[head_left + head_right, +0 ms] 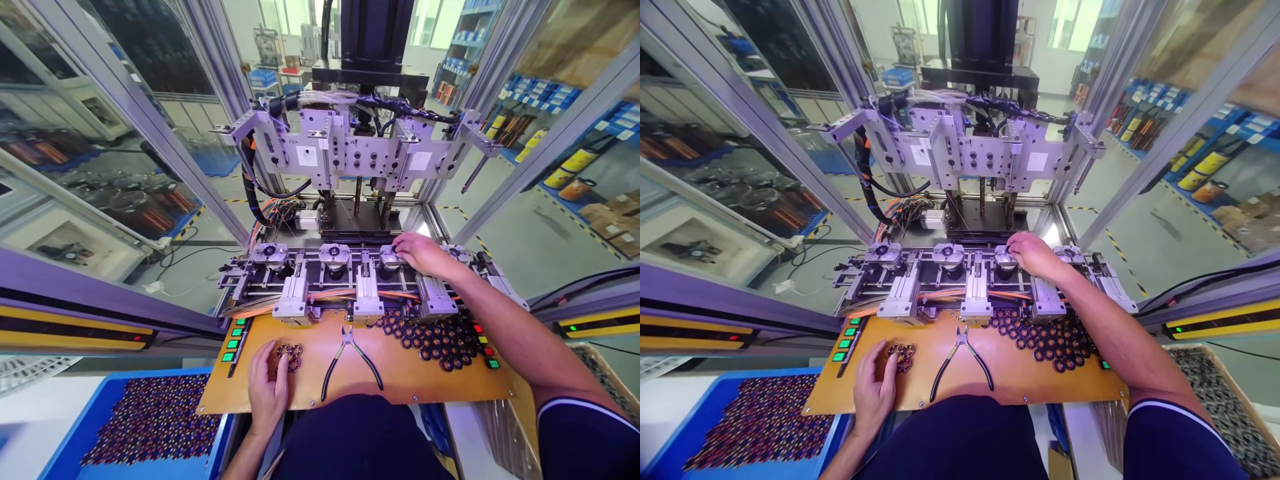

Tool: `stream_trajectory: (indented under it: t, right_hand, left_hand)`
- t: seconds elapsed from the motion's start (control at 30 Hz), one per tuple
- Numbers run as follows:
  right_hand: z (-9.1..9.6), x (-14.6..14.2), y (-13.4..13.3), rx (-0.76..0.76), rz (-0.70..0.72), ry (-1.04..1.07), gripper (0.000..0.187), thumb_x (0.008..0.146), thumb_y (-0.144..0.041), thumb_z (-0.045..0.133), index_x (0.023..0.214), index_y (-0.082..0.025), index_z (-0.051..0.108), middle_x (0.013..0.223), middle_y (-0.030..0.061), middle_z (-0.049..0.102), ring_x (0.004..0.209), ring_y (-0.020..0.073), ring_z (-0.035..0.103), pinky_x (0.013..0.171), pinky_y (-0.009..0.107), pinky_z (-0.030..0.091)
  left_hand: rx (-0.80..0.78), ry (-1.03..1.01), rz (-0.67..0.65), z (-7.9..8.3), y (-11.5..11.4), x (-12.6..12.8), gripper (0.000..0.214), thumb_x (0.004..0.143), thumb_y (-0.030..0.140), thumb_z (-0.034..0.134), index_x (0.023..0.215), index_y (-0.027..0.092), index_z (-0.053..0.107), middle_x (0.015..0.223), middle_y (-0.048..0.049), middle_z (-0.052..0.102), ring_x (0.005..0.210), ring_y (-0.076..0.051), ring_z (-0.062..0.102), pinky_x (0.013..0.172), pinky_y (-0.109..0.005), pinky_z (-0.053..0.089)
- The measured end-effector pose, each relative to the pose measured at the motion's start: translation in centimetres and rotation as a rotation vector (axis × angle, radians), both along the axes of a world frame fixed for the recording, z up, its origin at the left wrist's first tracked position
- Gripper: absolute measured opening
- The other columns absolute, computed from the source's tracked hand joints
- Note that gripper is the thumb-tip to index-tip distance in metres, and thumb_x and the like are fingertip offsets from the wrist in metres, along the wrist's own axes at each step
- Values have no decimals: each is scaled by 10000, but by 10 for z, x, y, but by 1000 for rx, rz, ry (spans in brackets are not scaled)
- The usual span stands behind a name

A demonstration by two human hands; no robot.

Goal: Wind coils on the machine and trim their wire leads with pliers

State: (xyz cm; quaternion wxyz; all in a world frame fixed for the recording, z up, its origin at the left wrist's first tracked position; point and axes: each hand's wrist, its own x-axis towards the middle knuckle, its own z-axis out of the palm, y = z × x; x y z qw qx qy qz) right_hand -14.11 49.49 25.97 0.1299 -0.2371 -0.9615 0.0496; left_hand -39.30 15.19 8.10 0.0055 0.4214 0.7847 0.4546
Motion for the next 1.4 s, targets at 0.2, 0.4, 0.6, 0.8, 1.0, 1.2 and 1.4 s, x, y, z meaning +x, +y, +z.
stream_trajectory:
  t: [0.2, 0.4, 0.6, 0.8, 1.0, 1.2, 1.4]
  right_hand:
    - [0, -1, -2, 65, 2, -36, 219, 863, -115, 558, 890, -140, 774, 1069, 105, 718, 991, 264, 660, 911, 411, 551]
    - [-7, 15, -15, 138, -29, -37, 440, 770, 34, 466, 1079, -119, 739, 1238, 101, 669, 1241, 299, 557, 1046, 473, 487]
    - [-19, 18, -22, 159, -34, -35, 464, 757, 31, 474, 1122, -115, 721, 1237, 91, 671, 1260, 319, 545, 1014, 486, 511]
    - [-25, 5, -24, 186, -33, 27, 480, 719, 57, 465, 1084, -114, 726, 1223, 98, 678, 1221, 328, 578, 969, 502, 535]
    - [-9, 25, -70, 239, -92, 207, 357, 872, -42, 484, 1167, -116, 670, 1268, 126, 647, 1239, 280, 564, 1038, 476, 491]
    - [-49, 73, -174, 187, -100, 369, 203, 915, -112, 580, 1100, -153, 650, 970, 73, 704, 915, 190, 632, 869, 345, 531]
    - [-124, 79, -193, 67, -221, 268, 223, 932, -111, 492, 870, -142, 705, 787, 93, 616, 747, 208, 547, 686, 346, 477]
  left_hand:
    - [11, 19, 4, 0, 0, -1, 390, 912, 443, 530, 1153, 142, 588, 1146, -149, 641, 1110, -291, 589, 1009, -477, 455]
    - [18, 23, 6, -1, 0, -1, 393, 914, 430, 529, 1165, 132, 587, 1159, -160, 637, 1118, -290, 588, 1010, -469, 459]
    - [25, 29, 6, 0, 0, -1, 381, 907, 432, 538, 1153, 147, 591, 1139, -148, 647, 1098, -285, 598, 991, -462, 472]
    - [30, 28, 11, 0, 1, -1, 377, 900, 438, 541, 1144, 157, 597, 1134, -143, 650, 1096, -281, 601, 992, -464, 473]
    - [37, 15, 20, 8, -6, 1, 378, 892, 437, 547, 1136, 153, 604, 1137, -150, 652, 1107, -288, 598, 1006, -480, 458]
    - [55, -66, 2, 43, -32, 7, 366, 896, 388, 558, 1167, 146, 596, 1113, -134, 677, 1000, -240, 647, 918, -394, 501]
    - [-16, -206, -338, 89, -13, 30, 230, 859, 306, 622, 663, 188, 648, 574, 18, 639, 551, -126, 611, 594, -234, 488]
